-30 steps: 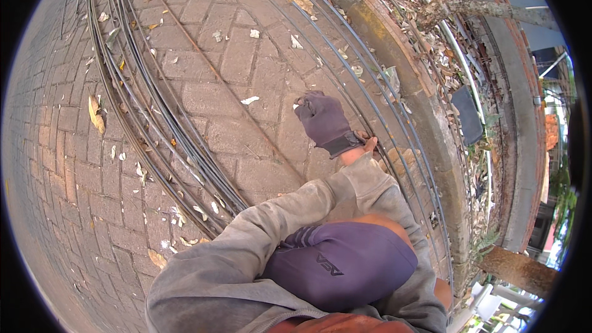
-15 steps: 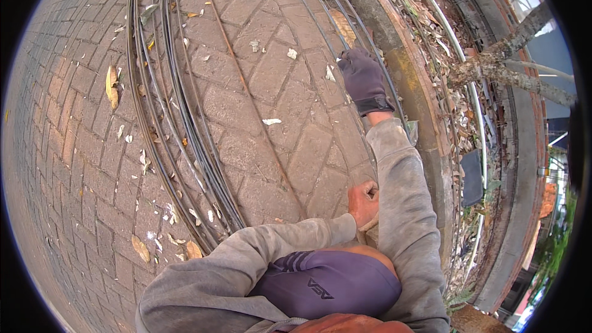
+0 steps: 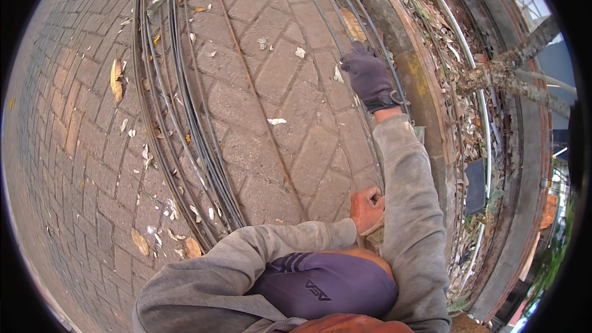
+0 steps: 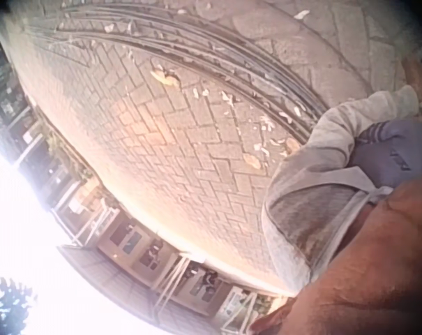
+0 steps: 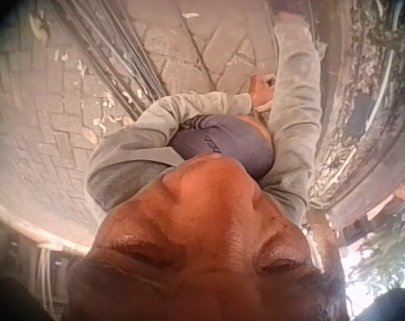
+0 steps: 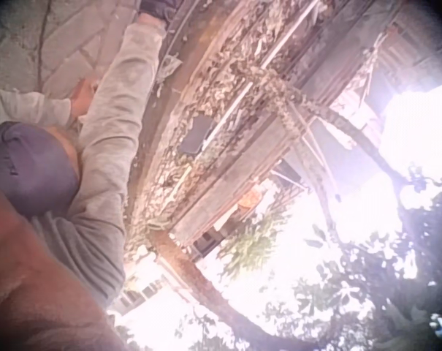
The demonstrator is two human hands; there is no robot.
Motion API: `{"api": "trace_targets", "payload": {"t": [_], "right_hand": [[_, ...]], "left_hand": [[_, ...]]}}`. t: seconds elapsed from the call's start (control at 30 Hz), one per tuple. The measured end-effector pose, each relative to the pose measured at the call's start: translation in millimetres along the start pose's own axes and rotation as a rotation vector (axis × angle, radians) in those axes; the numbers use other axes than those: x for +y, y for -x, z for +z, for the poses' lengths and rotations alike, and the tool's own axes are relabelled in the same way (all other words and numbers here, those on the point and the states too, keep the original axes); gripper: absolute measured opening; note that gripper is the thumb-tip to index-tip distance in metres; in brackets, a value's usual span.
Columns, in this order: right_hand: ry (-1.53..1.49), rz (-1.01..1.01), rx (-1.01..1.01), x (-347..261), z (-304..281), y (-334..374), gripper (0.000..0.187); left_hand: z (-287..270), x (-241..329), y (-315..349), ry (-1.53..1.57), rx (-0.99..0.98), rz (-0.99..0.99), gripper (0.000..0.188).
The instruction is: The person arranges parallel metal rods on a paved outdoor surface and ties them together at intersections using small wire ties. The person repeatedly bends and twists the ties to secure the rods into a grid-like mesh structure.
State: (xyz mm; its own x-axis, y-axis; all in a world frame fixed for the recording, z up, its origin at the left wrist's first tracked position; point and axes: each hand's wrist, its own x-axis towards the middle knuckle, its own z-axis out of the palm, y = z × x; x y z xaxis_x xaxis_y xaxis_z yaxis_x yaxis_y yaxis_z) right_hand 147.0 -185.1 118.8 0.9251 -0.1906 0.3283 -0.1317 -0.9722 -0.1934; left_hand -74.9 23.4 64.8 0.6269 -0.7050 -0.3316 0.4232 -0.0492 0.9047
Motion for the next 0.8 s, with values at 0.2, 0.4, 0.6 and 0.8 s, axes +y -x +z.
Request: {"api": "trace_targets", "payload": {"t": [0.2, 0.4, 0.6, 0.8], "right_hand": [[0.209, -0.051, -0.039, -2, -10, -4, 0.012], [0.018, 0.12, 0.012, 1, -6, -2, 0.011], [0.116, 0.306, -0.016, 4, -4, 3, 0.013], [0.081, 0.253, 0.064, 4, -2, 2, 0.012]], "left_hand": [[2, -4, -1, -0.011, -0.012, -0.016, 0.015], [3, -3, -2, 0.051, 0.006, -0.006, 0.019], [-3, 5, 0, 0.056, -0.005, -0.03, 0.024], [-2, 5, -2, 0.08, -0.011, -0.009, 0.032]]}}
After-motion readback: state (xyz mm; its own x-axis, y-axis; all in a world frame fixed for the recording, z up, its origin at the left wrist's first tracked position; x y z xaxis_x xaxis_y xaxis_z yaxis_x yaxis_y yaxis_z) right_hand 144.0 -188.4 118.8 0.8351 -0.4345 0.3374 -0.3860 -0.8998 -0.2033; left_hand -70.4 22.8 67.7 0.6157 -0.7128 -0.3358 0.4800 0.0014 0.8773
